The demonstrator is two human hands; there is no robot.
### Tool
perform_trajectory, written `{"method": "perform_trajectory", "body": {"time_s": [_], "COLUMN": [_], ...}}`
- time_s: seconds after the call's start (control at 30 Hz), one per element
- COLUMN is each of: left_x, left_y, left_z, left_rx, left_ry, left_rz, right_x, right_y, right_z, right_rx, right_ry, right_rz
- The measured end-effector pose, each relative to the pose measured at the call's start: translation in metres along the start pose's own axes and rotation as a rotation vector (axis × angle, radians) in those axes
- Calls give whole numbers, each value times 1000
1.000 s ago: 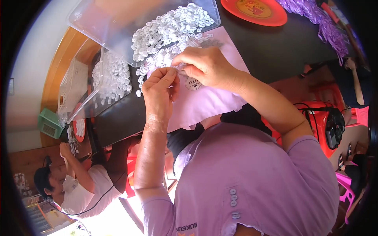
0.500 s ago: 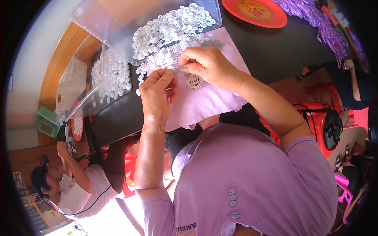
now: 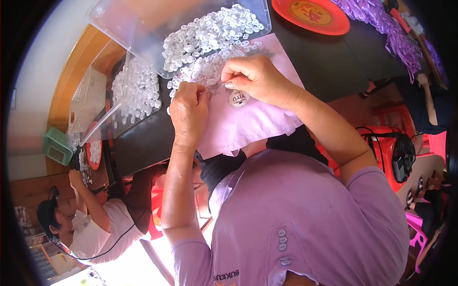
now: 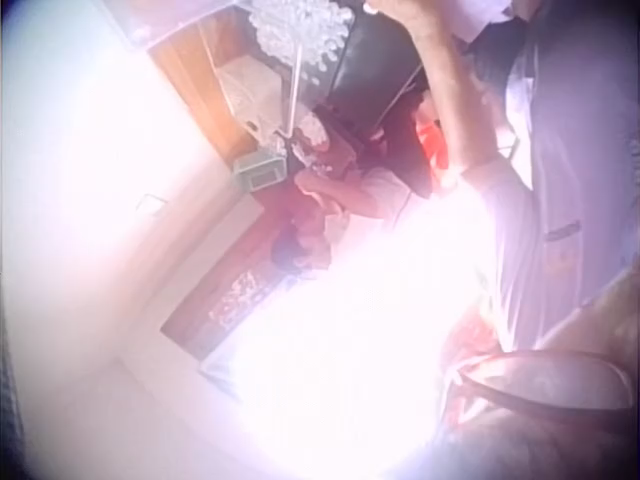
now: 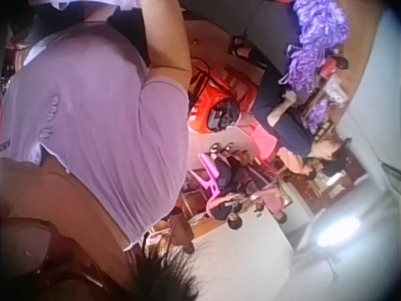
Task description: Picking small white plastic parts from a storage container and placing them into a small plastic pouch.
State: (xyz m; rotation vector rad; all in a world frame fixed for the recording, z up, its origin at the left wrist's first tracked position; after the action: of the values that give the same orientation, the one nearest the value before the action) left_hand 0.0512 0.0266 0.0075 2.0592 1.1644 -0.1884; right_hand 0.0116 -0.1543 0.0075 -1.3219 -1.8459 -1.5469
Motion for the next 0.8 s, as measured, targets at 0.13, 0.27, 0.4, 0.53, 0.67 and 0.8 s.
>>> {"method": "perform_trajectory", "body": {"time_s": [0.13,0.27,0.4,0.53,0.67,0.8], "left_x": [6,3,6,7,-24,-30], "left_y": [-1,0,2,-1,-1,-4], "left_z": [1,1,0,-5,-15,-1], "left_rx": [18,-18,56,51,-110,-42], "left_ry": [-27,46,23,98,-228,-521], "left_rz": [-39,27,-38,-37,-29,-187], "right_x": [1,1,0,1,2,4], "right_y": [1,2,1,2,1,1], "right_z": [0,-1,0,-2,-2,-3], "right_rx": [-13,-17,-10,-20,-31,7], "right_ry": [-9,24,35,44,65,90], "right_rz": [-11,21,39,44,22,58]}}
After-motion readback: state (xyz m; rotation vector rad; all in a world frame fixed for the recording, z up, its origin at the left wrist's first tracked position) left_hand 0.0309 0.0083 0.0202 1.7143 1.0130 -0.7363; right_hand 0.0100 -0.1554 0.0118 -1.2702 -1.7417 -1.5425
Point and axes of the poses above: each hand's wrist, its own y-axis towards the middle knuckle, its own z-axis out of the palm, x = y × z, the point moved 4 cm from there along y, towards the middle knuckle, and after that the axes turned 11 degrees about -x, right-handed, at the moved point
